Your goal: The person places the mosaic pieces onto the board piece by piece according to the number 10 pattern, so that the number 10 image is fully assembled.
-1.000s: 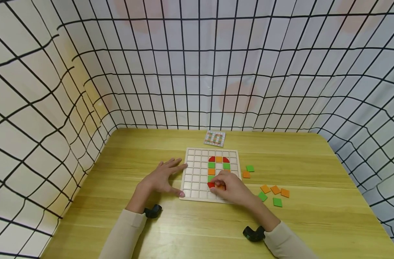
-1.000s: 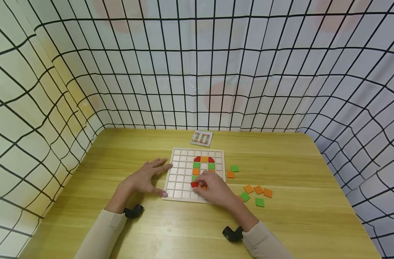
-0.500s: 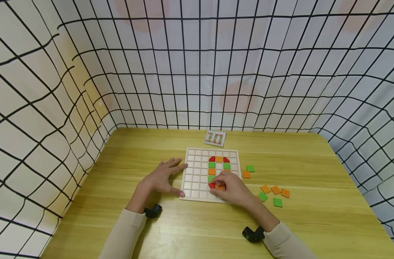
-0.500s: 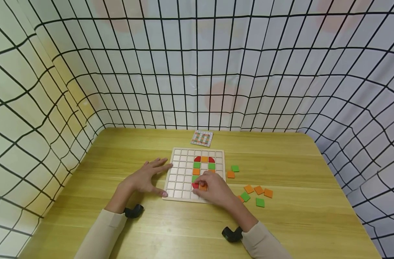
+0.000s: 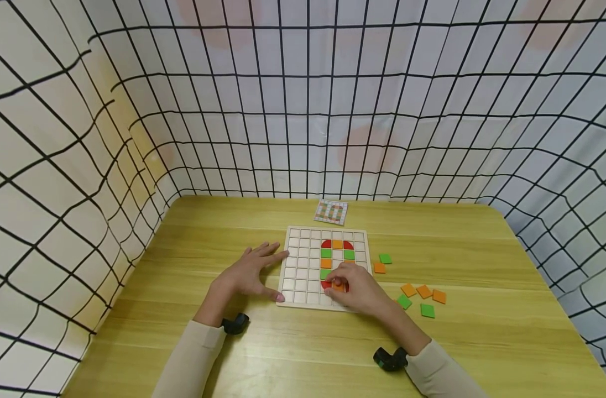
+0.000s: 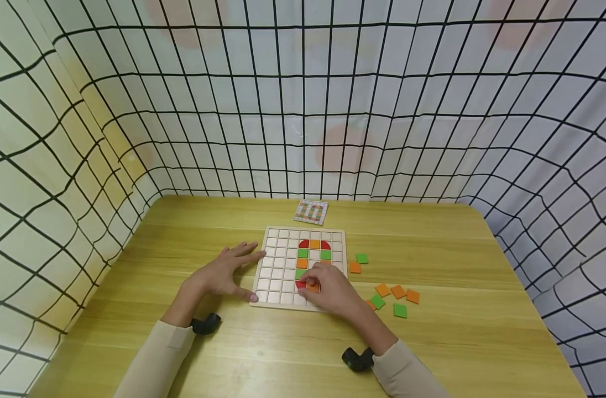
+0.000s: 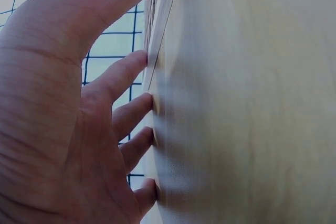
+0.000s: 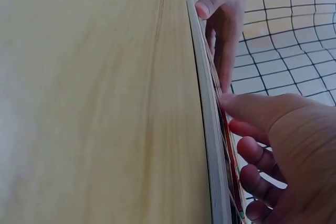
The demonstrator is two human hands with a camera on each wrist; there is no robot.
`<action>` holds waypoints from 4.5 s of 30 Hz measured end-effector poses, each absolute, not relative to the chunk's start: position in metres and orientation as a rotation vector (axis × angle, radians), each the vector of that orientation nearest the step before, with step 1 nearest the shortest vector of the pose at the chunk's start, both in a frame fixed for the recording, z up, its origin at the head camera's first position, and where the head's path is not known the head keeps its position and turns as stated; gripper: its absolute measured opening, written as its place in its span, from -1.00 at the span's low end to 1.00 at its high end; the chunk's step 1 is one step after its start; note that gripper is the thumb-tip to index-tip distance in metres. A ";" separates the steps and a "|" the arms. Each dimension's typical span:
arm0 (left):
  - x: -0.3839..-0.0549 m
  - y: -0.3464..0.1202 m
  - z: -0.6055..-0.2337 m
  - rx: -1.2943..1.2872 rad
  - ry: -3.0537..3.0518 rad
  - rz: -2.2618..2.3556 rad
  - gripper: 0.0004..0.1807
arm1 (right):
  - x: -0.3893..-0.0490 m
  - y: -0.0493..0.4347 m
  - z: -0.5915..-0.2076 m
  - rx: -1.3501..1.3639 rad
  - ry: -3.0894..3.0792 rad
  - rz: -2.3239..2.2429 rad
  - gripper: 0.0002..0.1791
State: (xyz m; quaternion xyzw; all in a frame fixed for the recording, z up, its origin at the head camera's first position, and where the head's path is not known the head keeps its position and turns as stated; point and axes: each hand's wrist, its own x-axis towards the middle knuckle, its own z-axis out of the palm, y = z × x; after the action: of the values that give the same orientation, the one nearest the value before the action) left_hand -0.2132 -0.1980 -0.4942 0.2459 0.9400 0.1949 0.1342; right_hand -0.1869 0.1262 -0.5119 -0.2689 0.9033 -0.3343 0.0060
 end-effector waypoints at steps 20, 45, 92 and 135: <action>-0.214 -0.197 -0.493 0.736 2.722 0.572 0.27 | -0.204 0.195 -0.500 -0.521 2.905 -1.074 -0.79; -0.214 -0.197 -0.494 0.722 2.731 0.592 0.26 | -0.208 0.242 -0.511 -0.605 2.917 -0.905 -0.64; -0.216 -0.195 -0.492 0.707 2.722 0.576 0.27 | -0.268 0.110 -0.487 -0.749 2.719 -1.078 -0.73; -0.217 -0.197 -0.491 0.682 2.706 0.577 0.29 | -0.285 0.050 -0.498 -0.594 2.749 -1.091 -0.66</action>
State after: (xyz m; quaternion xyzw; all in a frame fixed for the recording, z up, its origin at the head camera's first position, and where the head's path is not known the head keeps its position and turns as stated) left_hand -0.2175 -0.1966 -0.4906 0.2369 0.9395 0.2003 0.1453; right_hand -0.2853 0.0498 -0.4979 -0.1967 0.9095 -0.3609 0.0624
